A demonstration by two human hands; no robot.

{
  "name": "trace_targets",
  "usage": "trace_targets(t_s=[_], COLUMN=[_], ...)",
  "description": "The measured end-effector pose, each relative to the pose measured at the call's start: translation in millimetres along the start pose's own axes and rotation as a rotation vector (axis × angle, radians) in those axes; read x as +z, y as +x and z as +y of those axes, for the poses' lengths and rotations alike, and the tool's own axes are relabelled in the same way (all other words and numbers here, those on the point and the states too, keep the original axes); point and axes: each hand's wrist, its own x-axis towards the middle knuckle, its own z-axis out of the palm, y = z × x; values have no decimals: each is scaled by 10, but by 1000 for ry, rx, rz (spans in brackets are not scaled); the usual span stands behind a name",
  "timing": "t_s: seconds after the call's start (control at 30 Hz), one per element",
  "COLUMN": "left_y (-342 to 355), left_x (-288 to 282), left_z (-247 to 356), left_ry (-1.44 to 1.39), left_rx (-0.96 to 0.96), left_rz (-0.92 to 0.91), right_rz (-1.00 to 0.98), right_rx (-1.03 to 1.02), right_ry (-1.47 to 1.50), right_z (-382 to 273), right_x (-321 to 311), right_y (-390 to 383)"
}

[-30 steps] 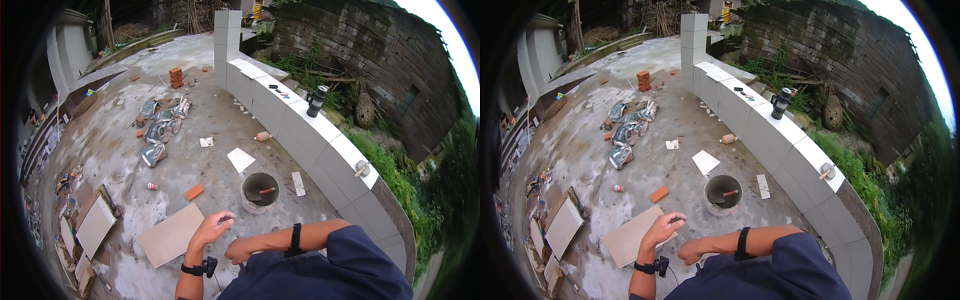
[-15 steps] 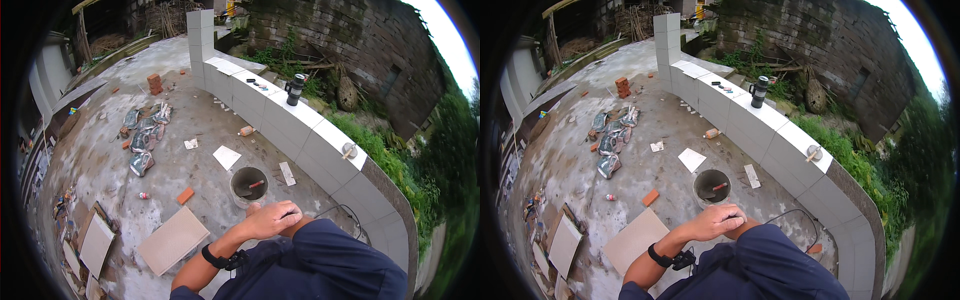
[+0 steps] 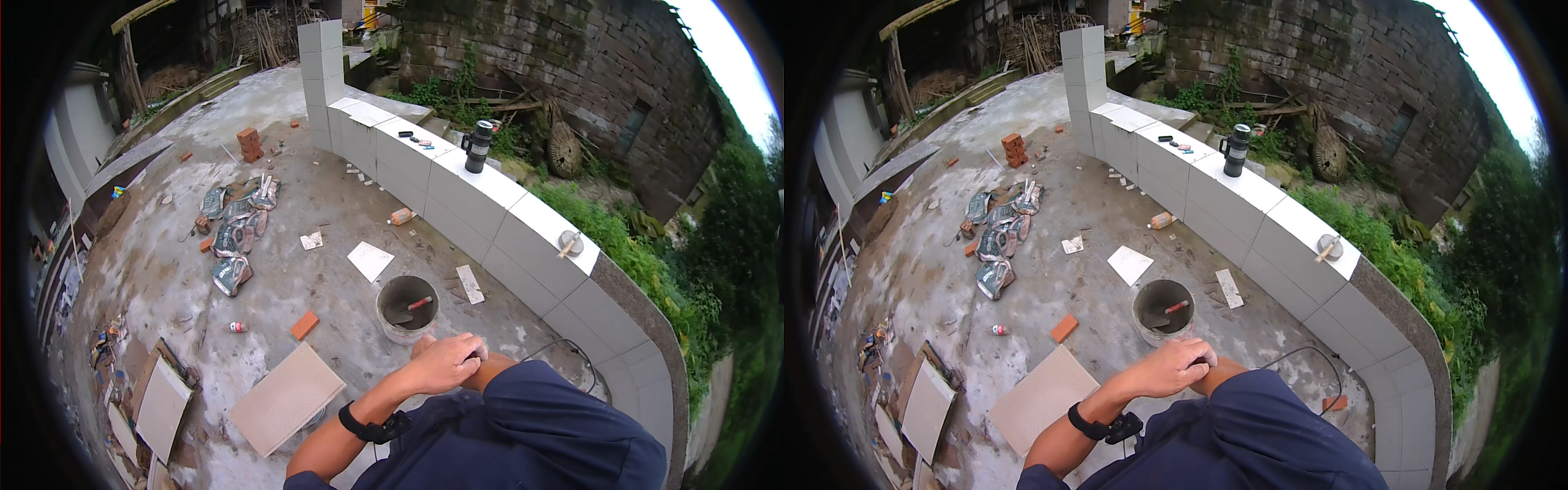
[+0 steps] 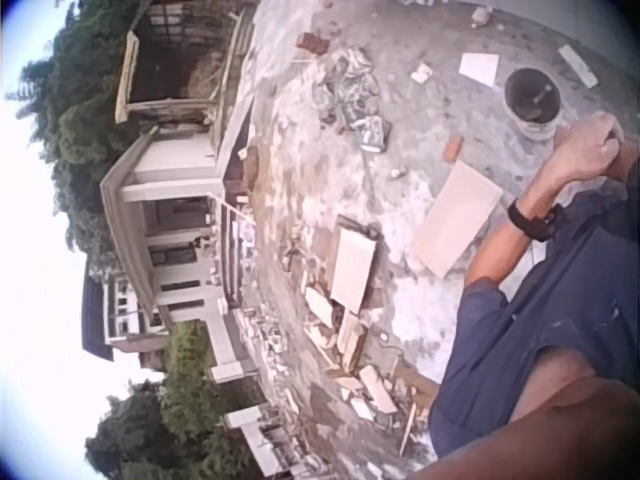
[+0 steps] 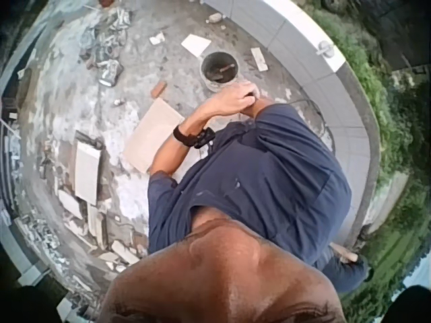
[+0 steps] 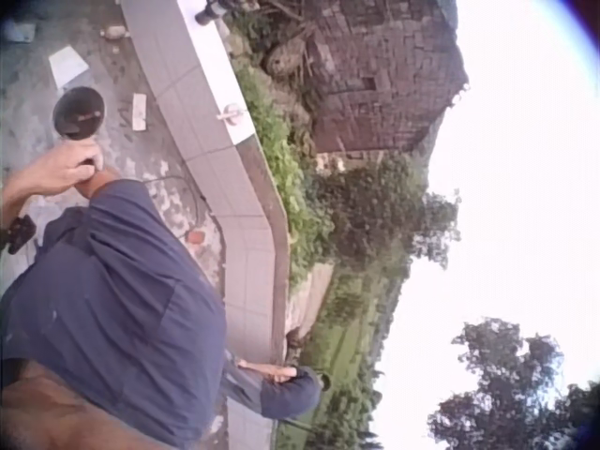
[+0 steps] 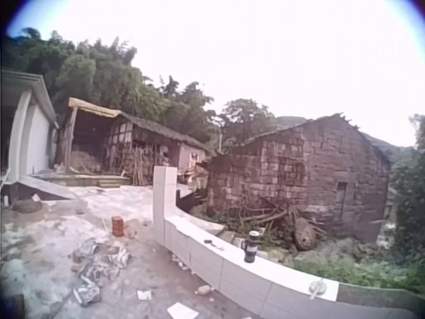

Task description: Apply mortar to the back of a tile and then place it onto a wall.

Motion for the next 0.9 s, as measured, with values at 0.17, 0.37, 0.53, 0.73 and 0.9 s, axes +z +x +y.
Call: trace_targets(t_s=[0.17, 0.37, 0.53, 0.73, 0.9], left_y=[12, -6, 21, -23, 8], left_x=[-125, -128, -15, -175, -27], left_z=[218, 249, -31, 215, -16], left_ry=[-409, -49, -129, -9, 93], left_rx=[14, 16, -12, -15, -51], left_rz=[-59, -33, 26, -20, 32], right_rz=[45, 88, 124, 184, 235], right_rx=[41, 46, 75, 115, 143], right_ry=[21, 29, 39, 52, 56], right_z=[208, 294, 425, 590, 765], right_x=[90, -72, -98, -310, -464], right_y=[35, 145, 139, 114, 121])
